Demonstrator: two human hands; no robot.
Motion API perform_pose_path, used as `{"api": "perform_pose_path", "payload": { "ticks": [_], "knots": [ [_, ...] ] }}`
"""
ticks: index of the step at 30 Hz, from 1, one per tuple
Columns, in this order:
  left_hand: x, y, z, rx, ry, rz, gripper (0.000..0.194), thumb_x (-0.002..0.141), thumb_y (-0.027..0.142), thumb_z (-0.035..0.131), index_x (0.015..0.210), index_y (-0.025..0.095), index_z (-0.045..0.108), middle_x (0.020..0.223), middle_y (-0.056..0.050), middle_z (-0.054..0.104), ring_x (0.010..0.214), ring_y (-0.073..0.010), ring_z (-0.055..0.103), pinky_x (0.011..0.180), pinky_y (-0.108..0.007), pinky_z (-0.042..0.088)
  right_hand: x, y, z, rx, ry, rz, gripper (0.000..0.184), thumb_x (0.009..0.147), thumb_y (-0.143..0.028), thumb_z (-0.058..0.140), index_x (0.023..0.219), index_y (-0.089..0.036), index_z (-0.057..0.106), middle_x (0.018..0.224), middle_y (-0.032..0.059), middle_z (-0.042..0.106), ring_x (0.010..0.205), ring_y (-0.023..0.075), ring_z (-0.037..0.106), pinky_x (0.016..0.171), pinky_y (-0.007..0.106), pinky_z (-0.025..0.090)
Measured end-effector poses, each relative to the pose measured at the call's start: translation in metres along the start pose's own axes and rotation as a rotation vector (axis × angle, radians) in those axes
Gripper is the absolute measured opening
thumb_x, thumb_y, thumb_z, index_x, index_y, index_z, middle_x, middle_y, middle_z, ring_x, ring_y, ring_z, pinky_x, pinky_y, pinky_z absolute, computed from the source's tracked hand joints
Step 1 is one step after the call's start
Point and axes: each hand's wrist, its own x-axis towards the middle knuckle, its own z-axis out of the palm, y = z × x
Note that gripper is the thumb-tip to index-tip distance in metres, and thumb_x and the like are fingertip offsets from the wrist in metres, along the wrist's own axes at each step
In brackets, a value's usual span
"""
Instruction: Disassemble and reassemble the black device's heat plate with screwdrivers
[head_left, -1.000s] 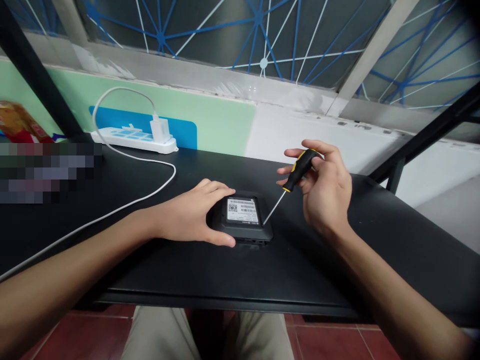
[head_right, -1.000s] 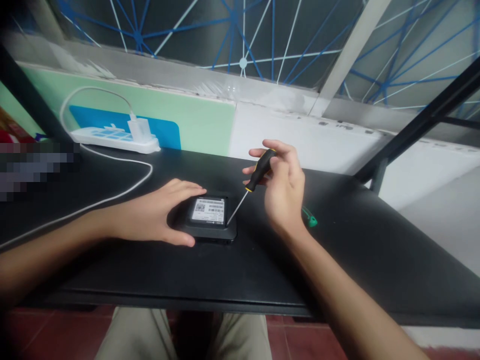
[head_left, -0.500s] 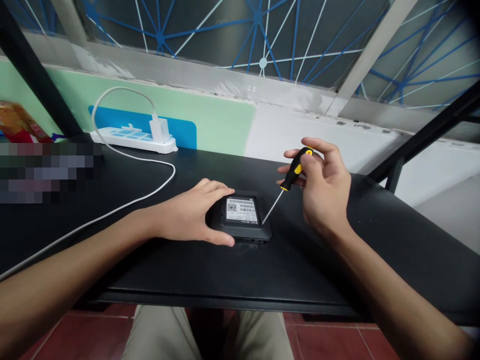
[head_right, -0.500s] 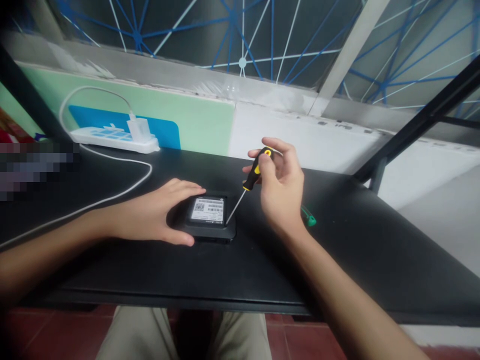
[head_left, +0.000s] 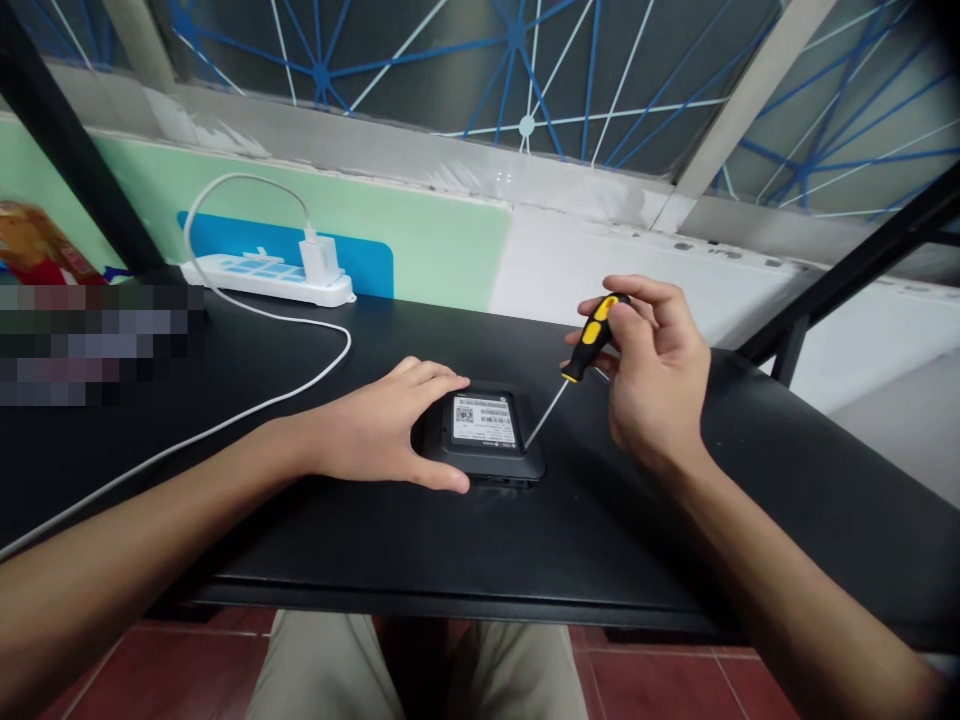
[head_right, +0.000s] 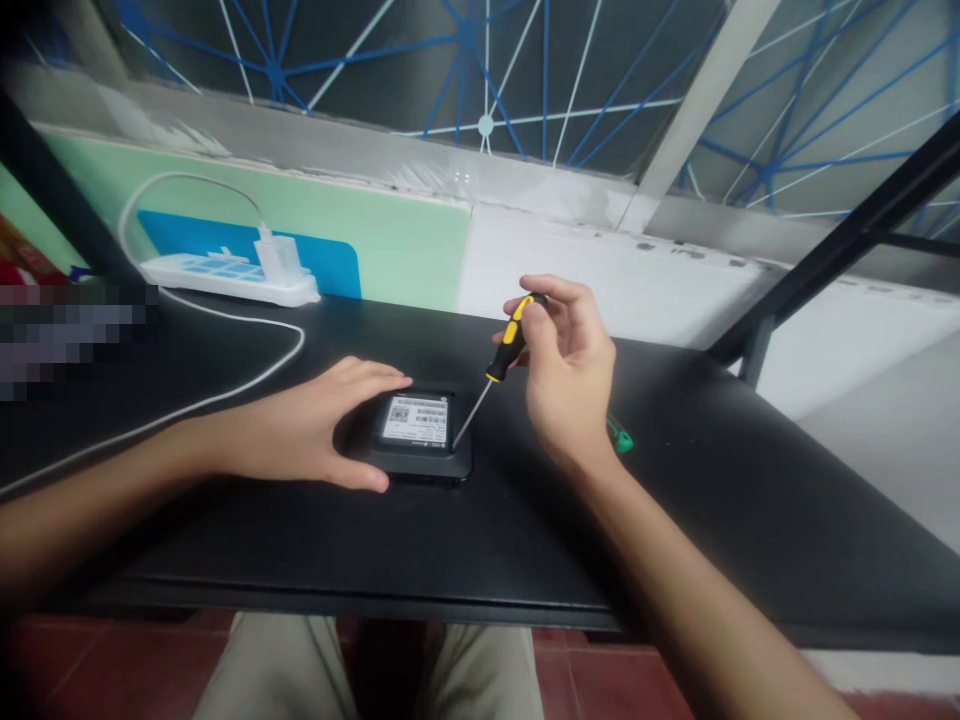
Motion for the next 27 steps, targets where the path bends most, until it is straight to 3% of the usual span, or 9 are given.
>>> {"api": "perform_pose_path", "payload": {
  "ticks": [5,9,14,20,27],
  "knots": [
    [0.0001,-0.0003,-0.0001,0.001,0.003,-0.005,0.101,0.078,0.075,0.075,0.156,0.021,0.041,0.159,-0.013,0.045,0.148,-0.0342,0.037,0.123,-0.049,0.036,-0.0026,-0.0026,0.0009,0.093,-0.024,0.089,0.018,0.099,-0.032,0.052,0.107,-0.032,0.068,0.104,0.0009,0.078,0.074,0.0156,0.075,0.058,0.032,0.064],
    [0.0006,-0.0010,0.0006,0.005,0.007,0.004,0.100,0.078,0.076,0.074,0.156,0.023,0.040,0.159,-0.013,0.044,0.148,-0.0343,0.038,0.122,-0.049,0.036,-0.0030,-0.0001,0.0032,0.034,-0.032,0.013,0.017,0.093,-0.045,0.068,0.107,-0.035,0.068,0.104,0.0000,0.072,0.073,0.0156,0.074,0.058,0.033,0.064],
    [0.0010,-0.0003,0.0005,0.007,0.004,0.005,0.100,0.079,0.076,0.074,0.156,0.023,0.040,0.159,-0.013,0.044,0.148,-0.0343,0.038,0.122,-0.049,0.037,-0.0011,0.0032,0.0026,-0.012,-0.008,-0.072,0.019,0.085,-0.038,0.079,0.102,-0.036,0.072,0.089,-0.0022,0.064,0.063,0.0121,0.065,0.056,0.031,0.058],
    [0.0010,0.0000,0.0005,-0.015,0.018,0.011,0.097,0.077,0.074,0.075,0.154,0.025,0.043,0.158,-0.012,0.047,0.147,-0.0356,0.039,0.120,-0.051,0.038,-0.0025,0.0010,0.0011,0.027,-0.034,0.108,0.024,0.097,-0.034,0.057,0.117,-0.033,0.069,0.107,0.0009,0.077,0.074,0.0158,0.074,0.058,0.032,0.062],
    [0.0004,-0.0004,0.0007,0.007,0.011,0.007,0.101,0.078,0.075,0.074,0.156,0.021,0.041,0.159,-0.013,0.045,0.148,-0.0341,0.038,0.122,-0.048,0.036,0.0016,0.0047,-0.0001,-0.061,-0.041,0.041,0.035,0.089,-0.034,0.071,0.124,-0.036,0.068,0.079,-0.0021,0.067,0.065,0.0155,0.066,0.050,0.030,0.057]
  ]
}}
